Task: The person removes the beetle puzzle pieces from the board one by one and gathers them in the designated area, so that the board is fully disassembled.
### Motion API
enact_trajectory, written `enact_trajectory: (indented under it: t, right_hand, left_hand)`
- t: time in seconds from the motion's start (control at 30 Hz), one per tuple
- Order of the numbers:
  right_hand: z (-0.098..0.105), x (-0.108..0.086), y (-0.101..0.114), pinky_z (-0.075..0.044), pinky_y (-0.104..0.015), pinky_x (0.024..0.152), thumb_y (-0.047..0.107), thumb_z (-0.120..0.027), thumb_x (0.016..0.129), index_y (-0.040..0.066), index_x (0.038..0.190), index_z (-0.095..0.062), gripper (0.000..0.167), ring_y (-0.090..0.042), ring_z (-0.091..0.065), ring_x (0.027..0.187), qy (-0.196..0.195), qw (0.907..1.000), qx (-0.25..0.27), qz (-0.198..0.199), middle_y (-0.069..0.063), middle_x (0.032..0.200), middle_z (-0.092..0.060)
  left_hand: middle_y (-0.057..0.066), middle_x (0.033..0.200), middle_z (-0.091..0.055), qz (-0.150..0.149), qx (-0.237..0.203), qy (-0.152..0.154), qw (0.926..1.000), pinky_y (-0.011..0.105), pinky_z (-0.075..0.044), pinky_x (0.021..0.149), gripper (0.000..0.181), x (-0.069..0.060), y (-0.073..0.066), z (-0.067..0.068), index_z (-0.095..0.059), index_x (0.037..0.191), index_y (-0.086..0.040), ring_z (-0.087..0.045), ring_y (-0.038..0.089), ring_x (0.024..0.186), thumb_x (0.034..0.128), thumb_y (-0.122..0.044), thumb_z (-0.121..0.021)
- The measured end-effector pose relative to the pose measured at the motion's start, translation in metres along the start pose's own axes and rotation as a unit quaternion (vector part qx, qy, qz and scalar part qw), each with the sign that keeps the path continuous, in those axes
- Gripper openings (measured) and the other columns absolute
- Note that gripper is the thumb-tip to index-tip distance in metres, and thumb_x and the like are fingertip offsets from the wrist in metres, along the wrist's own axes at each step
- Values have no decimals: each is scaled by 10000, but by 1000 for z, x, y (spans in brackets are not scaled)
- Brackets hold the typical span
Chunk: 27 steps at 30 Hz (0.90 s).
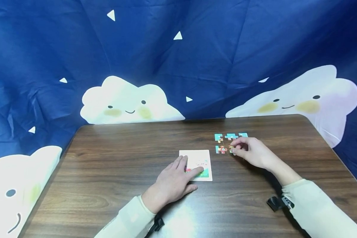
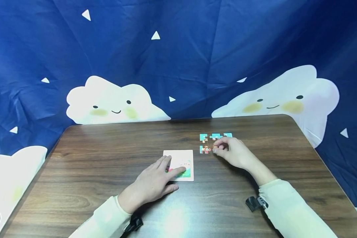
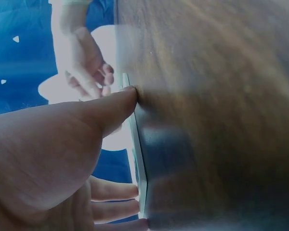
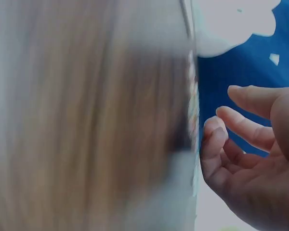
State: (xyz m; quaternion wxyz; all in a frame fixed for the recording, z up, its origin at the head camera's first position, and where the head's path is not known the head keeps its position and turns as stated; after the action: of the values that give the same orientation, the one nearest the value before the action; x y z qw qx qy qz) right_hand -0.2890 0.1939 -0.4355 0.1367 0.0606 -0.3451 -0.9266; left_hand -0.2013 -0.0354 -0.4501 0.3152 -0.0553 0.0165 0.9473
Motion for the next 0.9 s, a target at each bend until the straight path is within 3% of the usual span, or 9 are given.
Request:
enact_trajectory:
  t: [0.2,0.4,0.6,0.9]
  right_hand:
    - [-22,-3,35,-477,-260,735,204,-717,1032,92,1139,-787,170,-133,-577,845,386,9988,75,302,21,936,-685]
    - [-45,0,55,-468,-247,724,183,-690,1035,93,1137,-780,163,-100,-564,794,662,9964,132,516,41,897,-672]
    - [-64,8,68,-485,-250,751,145,-683,1029,88,1110,-766,129,-85,-579,811,802,9941,224,699,28,933,-692]
    - [-79,16,78,-476,-294,769,119,-682,1033,77,1132,-785,149,-114,-566,833,906,9926,25,804,-16,990,-683]
  left_hand:
    - [202,1624,-493,-125,175,-337,9992,479,-539,1141,603,-2,0,6,-479,1590,-419,-500,402,1522,1034,-590,-638]
    - [175,1653,-471,-151,190,-81,9997,477,-500,1185,619,-8,-3,2,-459,1621,-417,-478,376,1540,1048,-615,-589]
    - [172,1653,-465,-205,382,-170,9989,459,-521,1156,638,-15,-8,3,-481,1613,-399,-505,366,1516,1032,-635,-595]
    - [184,1658,-448,-99,362,39,9993,432,-502,1180,656,-15,-6,1,-456,1626,-429,-493,361,1531,1024,-635,-613]
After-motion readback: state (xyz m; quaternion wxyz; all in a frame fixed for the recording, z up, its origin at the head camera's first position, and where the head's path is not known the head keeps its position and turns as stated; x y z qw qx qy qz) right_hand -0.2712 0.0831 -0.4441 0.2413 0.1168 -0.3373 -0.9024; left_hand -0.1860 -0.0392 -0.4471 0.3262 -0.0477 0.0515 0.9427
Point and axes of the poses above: each hand's wrist, its own x-axis towards the middle knuckle, its own z-axis out of the back of the hand, y = z × x, the point moved 10 cm from there along x, towards the middle knuckle
